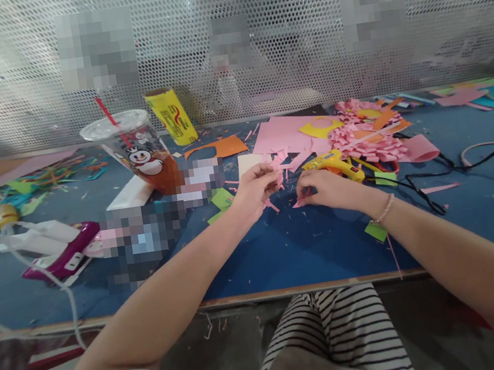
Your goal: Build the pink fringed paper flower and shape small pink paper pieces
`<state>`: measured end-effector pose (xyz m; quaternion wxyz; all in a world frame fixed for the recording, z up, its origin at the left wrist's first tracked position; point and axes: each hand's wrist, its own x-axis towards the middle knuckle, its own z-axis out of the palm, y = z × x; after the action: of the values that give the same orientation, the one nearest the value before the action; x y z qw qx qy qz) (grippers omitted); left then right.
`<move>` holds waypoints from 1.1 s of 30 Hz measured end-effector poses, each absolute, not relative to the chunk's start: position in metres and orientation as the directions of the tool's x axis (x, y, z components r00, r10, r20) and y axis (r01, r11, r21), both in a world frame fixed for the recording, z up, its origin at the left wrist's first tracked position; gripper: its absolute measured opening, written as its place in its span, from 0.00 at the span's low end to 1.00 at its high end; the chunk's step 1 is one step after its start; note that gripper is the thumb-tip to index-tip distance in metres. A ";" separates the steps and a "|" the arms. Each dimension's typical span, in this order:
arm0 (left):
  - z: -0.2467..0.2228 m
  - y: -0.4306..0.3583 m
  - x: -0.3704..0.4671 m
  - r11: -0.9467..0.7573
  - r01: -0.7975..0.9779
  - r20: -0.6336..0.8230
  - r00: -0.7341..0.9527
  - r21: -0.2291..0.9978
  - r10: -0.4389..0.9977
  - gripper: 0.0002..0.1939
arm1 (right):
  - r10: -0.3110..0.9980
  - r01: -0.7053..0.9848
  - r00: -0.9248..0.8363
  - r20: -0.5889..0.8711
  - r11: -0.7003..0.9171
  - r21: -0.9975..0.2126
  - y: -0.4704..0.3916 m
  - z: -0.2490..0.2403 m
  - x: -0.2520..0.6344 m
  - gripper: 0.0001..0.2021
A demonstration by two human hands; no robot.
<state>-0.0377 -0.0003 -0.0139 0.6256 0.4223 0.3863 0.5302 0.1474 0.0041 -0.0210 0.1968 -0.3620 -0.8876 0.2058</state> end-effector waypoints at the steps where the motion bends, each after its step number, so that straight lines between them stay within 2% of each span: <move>1: -0.014 0.000 -0.038 0.082 -0.338 -0.037 0.137 0.937 0.990 0.09 | 0.731 0.561 -0.654 0.194 0.641 -0.524 0.003 -0.018 0.148 0.05; 5: -0.015 0.001 -0.038 0.088 -0.333 -0.045 0.133 0.939 0.990 0.09 | 0.793 0.575 -0.585 0.171 0.554 -0.602 -0.004 -0.005 0.149 0.02; 8: -0.014 0.000 -0.037 0.089 -0.326 -0.049 0.128 0.941 0.991 0.09 | 0.822 0.536 -0.546 0.163 0.492 -0.686 -0.004 -0.003 0.151 0.08; 15: -0.011 0.000 -0.037 0.079 -0.322 -0.040 0.125 0.943 0.991 0.10 | 0.779 0.459 -0.553 0.295 0.581 -0.673 0.003 -0.004 0.153 0.03; 19: -0.010 -0.001 -0.037 0.086 -0.308 -0.043 0.142 0.948 0.989 0.09 | 0.841 0.402 -0.471 0.267 0.474 -0.783 0.002 -0.002 0.151 0.07; 24: -0.012 0.000 -0.037 0.078 -0.302 -0.034 0.148 0.950 0.988 0.09 | 0.894 0.407 -0.350 0.280 0.415 -0.814 0.004 -0.004 0.152 0.05; 28: -0.014 0.000 -0.036 0.070 -0.285 -0.029 0.145 0.956 0.989 0.10 | 0.921 0.312 -0.256 0.293 0.365 -0.877 0.005 -0.003 0.152 0.15; 33: -0.014 -0.002 -0.034 0.072 -0.276 -0.034 0.140 0.959 0.990 0.10 | 0.927 0.215 -0.233 0.293 0.343 -0.914 0.004 -0.004 0.151 0.10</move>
<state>-0.0343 -0.0025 -0.0137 0.6115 0.4430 0.4029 0.5173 0.1507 0.0043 -0.0037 0.4556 -0.4196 -0.6809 0.3908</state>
